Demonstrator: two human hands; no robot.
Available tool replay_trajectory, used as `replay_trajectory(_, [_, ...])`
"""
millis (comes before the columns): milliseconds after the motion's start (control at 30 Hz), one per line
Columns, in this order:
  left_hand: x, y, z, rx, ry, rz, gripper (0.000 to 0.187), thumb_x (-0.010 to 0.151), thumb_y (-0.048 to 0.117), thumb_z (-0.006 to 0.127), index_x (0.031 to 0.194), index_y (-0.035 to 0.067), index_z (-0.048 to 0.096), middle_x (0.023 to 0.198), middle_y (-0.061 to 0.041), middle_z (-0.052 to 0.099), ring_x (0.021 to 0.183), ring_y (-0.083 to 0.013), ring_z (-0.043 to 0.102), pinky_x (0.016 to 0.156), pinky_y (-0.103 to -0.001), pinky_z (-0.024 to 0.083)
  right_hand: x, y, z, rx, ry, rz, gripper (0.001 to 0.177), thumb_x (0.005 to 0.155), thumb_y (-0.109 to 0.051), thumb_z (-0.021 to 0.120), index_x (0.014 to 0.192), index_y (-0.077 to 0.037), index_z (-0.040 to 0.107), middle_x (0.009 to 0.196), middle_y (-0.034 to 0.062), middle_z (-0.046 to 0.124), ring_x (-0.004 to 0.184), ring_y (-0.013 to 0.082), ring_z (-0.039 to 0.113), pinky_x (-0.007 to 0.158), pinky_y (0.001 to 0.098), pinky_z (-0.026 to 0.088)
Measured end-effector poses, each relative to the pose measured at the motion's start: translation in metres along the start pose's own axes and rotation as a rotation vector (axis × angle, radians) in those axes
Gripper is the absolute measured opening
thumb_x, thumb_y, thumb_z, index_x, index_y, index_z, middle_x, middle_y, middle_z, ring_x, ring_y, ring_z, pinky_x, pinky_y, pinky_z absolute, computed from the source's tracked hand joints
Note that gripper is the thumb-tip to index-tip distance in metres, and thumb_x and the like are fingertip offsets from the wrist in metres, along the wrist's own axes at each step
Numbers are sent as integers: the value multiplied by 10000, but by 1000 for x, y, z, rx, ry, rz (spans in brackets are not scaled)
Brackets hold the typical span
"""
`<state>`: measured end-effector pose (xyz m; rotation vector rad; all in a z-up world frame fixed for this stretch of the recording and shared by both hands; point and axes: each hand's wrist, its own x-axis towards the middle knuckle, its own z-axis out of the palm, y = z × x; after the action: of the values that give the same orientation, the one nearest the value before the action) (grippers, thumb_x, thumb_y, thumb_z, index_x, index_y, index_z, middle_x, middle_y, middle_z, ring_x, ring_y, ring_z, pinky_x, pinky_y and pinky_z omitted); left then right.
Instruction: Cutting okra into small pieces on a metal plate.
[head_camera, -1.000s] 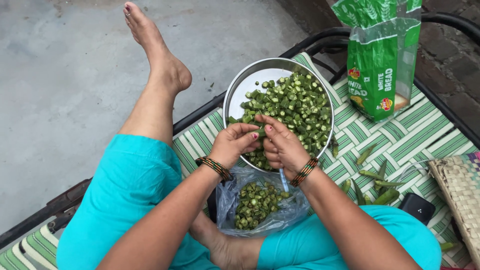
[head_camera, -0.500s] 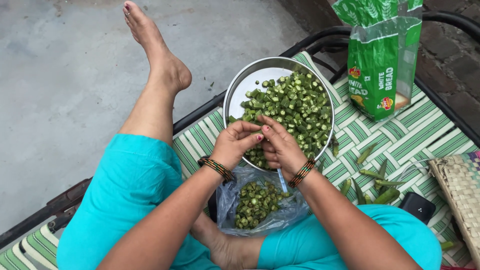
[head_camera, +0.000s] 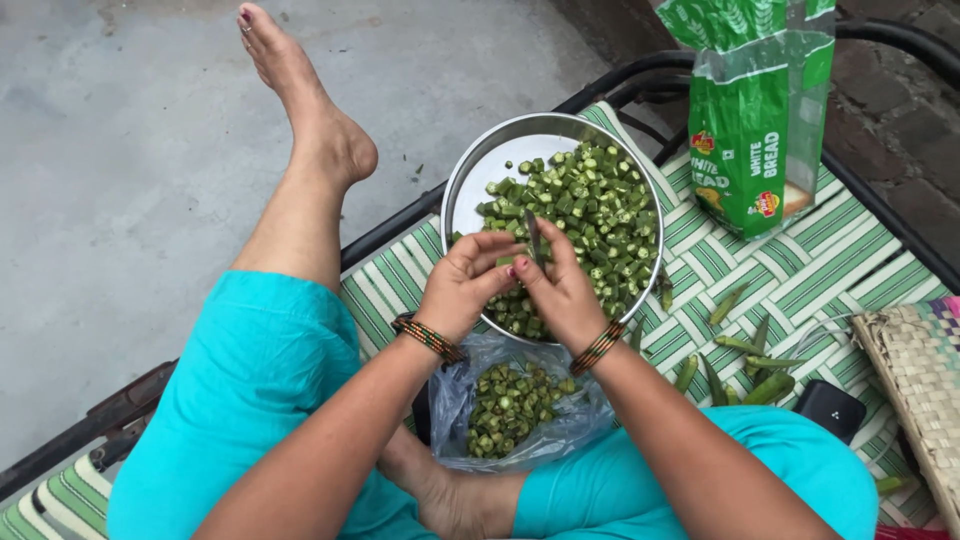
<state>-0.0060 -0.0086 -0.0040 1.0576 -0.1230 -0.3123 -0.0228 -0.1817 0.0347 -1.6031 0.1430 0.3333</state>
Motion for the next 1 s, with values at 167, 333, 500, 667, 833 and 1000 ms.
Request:
replay_trajectory(167, [-4, 4, 5, 8, -49, 5, 549, 973, -25, 597, 1489, 41, 420, 1346, -136, 634, 1210, -177, 634, 1000, -327, 557, -14, -15, 3, -422, 59, -444, 604, 1062, -343, 597, 1581, -139, 366, 918, 38, 709, 753, 113, 675, 664, 283, 536])
replay_trajectory(333, [-7, 7, 5, 74, -87, 18, 615, 989, -48, 551, 1563, 67, 361, 1376, -134, 616, 1239, -164, 612, 1020, -310, 531, -17, -19, 6, -431, 98, -426, 599, 1020, -291, 627, 1554, -129, 408, 950, 38, 718, 702, 90, 619, 628, 275, 513])
replay_trajectory(500, [-5, 4, 9, 118, -52, 29, 702, 983, -75, 534, 1615, 93, 278, 1355, -132, 627, 1195, -144, 617, 988, -277, 533, -8, -1, 2, -276, 58, -486, 528, 1050, -239, 613, 1533, -102, 448, 1183, 77, 709, 883, 66, 614, 756, 251, 533])
replay_trajectory(667, [1, 2, 11, 211, -23, 64, 833, 956, -97, 549, 1651, 125, 147, 1316, -169, 650, 1146, -134, 634, 939, -253, 531, -5, 2, 1, -325, 95, -542, 425, 1083, -216, 582, 1478, -73, 517, 1297, 52, 690, 1050, 69, 676, 871, 251, 555])
replay_trajectory(833, [4, 22, 25, 367, 41, 90, 904, 937, -102, 564, 1664, 164, 97, 1302, -202, 693, 1126, -139, 673, 917, -241, 544, 10, 23, 0, -205, 74, -353, 372, 1079, -194, 563, 1436, -92, 579, 1062, 23, 722, 787, 42, 577, 704, 211, 509])
replay_trajectory(1000, [13, 37, 29, 536, 41, 120, 927, 871, -124, 519, 1645, 193, 117, 1511, -116, 511, 1070, -153, 696, 849, -258, 583, 10, -27, -5, 192, -136, 2, 520, 1076, -293, 422, 1591, -273, 355, 674, -2, 576, 462, 35, 436, 401, 194, 326])
